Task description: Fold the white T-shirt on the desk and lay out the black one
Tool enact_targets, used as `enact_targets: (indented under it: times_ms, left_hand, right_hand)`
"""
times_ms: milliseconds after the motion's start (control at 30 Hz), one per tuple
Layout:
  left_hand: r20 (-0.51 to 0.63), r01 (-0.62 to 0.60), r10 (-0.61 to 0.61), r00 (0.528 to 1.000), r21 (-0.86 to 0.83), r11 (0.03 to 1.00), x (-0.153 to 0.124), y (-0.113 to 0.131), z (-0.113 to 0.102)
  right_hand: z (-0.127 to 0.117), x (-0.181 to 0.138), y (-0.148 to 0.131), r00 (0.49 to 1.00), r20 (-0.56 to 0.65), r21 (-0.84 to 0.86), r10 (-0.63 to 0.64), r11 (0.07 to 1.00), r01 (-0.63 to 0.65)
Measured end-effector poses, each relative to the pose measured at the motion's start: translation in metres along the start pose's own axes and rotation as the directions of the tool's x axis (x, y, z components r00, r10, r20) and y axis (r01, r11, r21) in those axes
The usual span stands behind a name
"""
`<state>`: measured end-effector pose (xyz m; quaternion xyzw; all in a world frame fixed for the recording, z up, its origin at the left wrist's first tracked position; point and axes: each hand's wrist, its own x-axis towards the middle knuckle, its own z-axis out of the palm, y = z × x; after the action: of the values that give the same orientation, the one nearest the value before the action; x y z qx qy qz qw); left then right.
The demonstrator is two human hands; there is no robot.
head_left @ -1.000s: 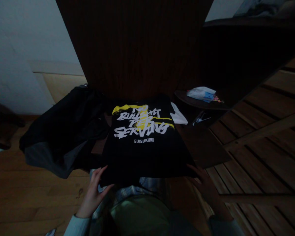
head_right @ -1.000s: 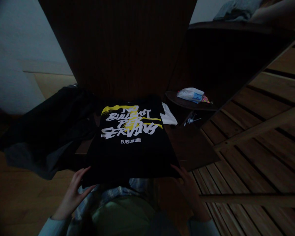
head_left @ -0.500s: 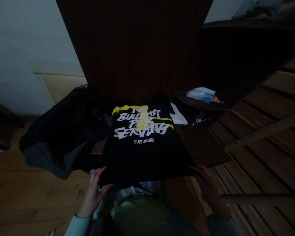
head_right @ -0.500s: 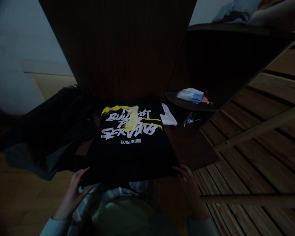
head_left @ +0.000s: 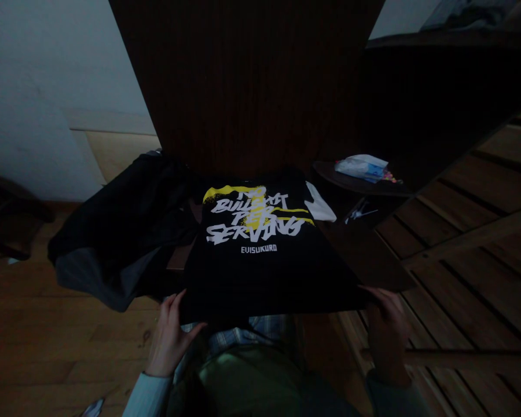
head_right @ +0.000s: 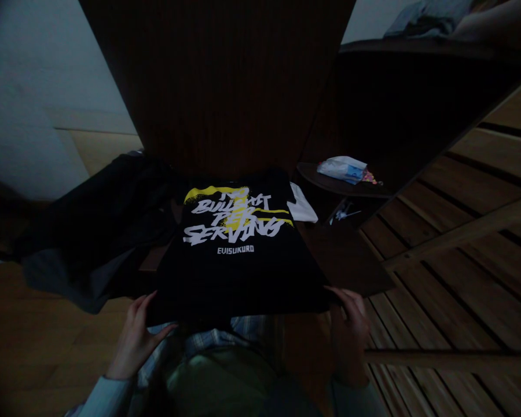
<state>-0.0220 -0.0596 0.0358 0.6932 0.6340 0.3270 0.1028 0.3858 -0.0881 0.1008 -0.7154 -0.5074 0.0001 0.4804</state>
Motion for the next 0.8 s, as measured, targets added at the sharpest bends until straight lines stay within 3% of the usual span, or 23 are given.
enact_targets:
  times_ms: [233, 367, 533, 700, 800]
  left_hand:
    - [-0.043, 0.025, -0.027, 0.999, -0.065, 0.998, -0.002, 0.0, 0.001]
    - [-0.127, 0.064, -0.083, 0.988, -0.143, 0.988, 0.0, 0.007, 0.0]
    - [-0.272, 0.109, -0.172, 0.947, -0.233, 0.967, 0.007, 0.021, 0.004]
    - [-0.368, 0.212, -0.353, 0.86, -0.37, 0.904, 0.012, 0.022, 0.006]
    - [-0.373, 0.213, -0.308, 0.875, -0.274, 0.938, 0.013, 0.018, 0.0]
  right_hand:
    - [0.001, 0.005, -0.007, 1.0, -0.001, 0.053, -0.014, 0.998, 0.014]
    - [0.001, 0.004, -0.005, 1.0, -0.013, 0.065, 0.028, 0.998, -0.027]
    - [0.004, 0.005, -0.004, 0.997, -0.01, 0.097, 0.076, 0.992, -0.074]
    - [0.002, 0.011, -0.008, 1.0, 0.003, 0.073, 0.02, 0.997, -0.021]
    - [-0.003, 0.016, -0.008, 0.999, 0.034, 0.033, -0.017, 0.999, 0.016]
